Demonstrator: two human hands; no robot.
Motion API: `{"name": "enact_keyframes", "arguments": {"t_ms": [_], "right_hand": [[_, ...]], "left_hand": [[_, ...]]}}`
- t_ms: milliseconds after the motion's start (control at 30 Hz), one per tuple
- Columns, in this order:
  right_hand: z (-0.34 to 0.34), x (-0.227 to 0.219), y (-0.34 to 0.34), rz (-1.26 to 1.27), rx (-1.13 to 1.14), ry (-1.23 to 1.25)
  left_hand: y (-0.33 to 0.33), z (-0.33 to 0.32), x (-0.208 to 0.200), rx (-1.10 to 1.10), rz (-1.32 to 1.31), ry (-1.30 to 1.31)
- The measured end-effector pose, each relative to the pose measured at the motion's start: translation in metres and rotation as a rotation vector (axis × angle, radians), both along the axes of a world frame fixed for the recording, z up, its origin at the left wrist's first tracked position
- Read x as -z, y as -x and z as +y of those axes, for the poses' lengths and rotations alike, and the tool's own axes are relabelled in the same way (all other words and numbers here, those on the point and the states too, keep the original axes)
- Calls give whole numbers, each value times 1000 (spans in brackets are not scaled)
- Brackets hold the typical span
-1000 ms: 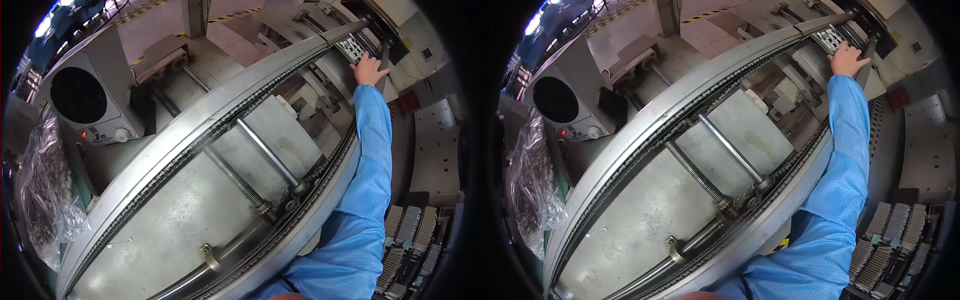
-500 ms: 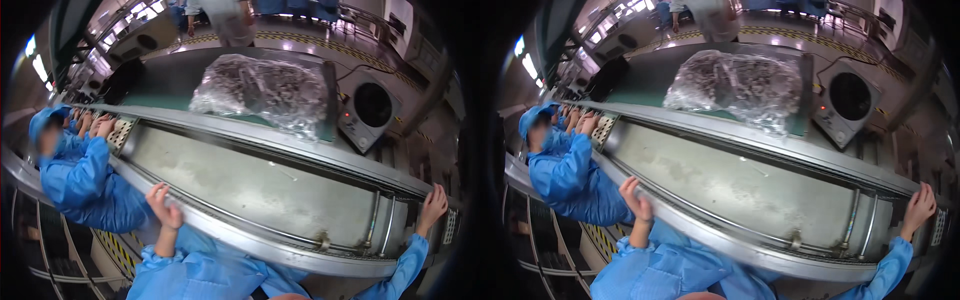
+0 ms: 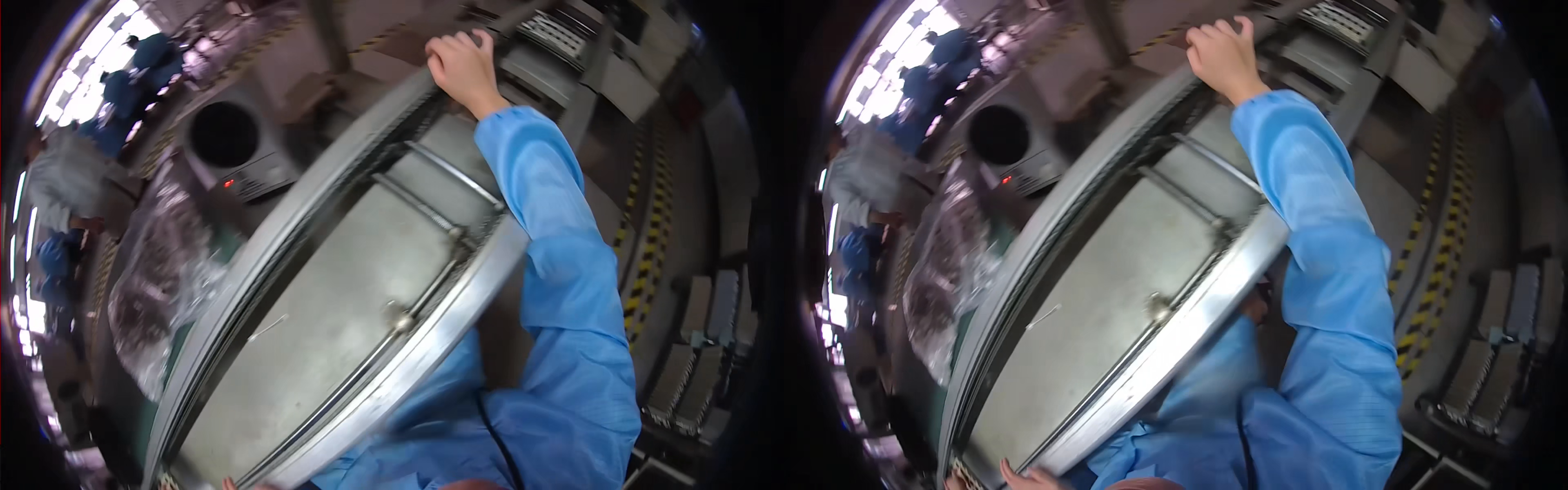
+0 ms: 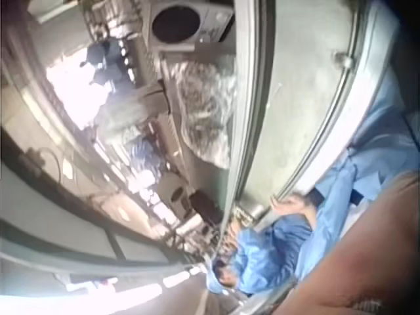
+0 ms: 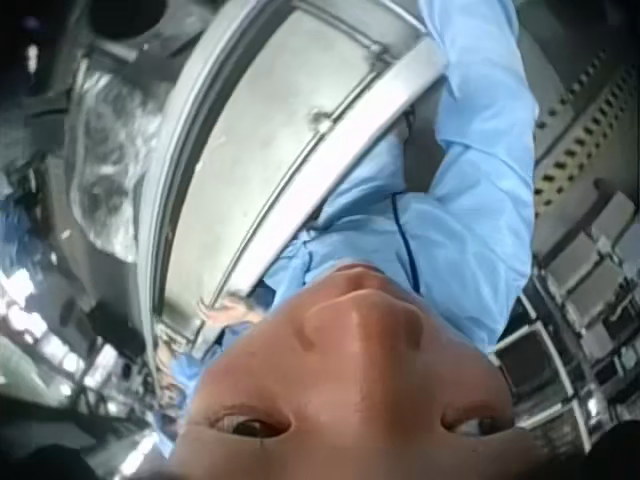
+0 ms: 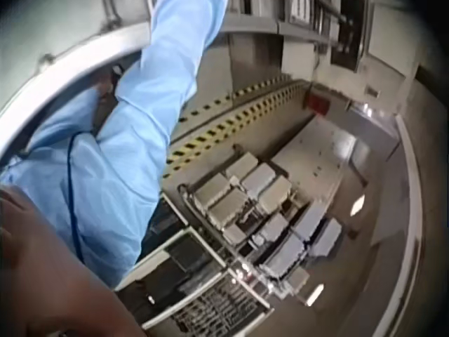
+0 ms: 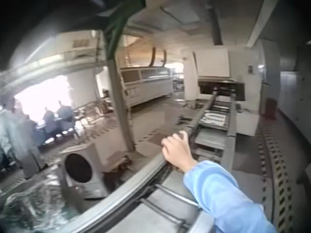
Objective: Manually installing components and wiring on circuit boards on an assembly line.
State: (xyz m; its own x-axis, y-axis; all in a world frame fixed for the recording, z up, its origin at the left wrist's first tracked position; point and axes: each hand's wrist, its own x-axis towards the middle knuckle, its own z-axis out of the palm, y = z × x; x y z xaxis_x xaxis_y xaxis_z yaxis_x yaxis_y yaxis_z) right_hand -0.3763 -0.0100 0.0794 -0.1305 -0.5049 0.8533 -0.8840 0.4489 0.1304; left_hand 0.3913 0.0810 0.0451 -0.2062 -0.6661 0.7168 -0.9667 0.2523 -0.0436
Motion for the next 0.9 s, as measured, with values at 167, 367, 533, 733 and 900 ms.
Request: {"name": "enact_keyframes", "arguments": {"t_ms": [167,367,533,733,900], "right_hand": [[81,4,152,32,392,-190],[157,-31,336,-365,542,-389],[162,-60,462,-407,329,-526],[137,-36,520,-459,120,-627],[136,-23,547,-450,72,-592]], "left_hand": [[-16,3,-15,-74,-38,-385],[1,9,-15,-248,-207,-485],[105,13,-8,-286,-151,-594],[167,16,-18,-367,-132,-668],[187,16,-9,-422,-93,-741]]}}
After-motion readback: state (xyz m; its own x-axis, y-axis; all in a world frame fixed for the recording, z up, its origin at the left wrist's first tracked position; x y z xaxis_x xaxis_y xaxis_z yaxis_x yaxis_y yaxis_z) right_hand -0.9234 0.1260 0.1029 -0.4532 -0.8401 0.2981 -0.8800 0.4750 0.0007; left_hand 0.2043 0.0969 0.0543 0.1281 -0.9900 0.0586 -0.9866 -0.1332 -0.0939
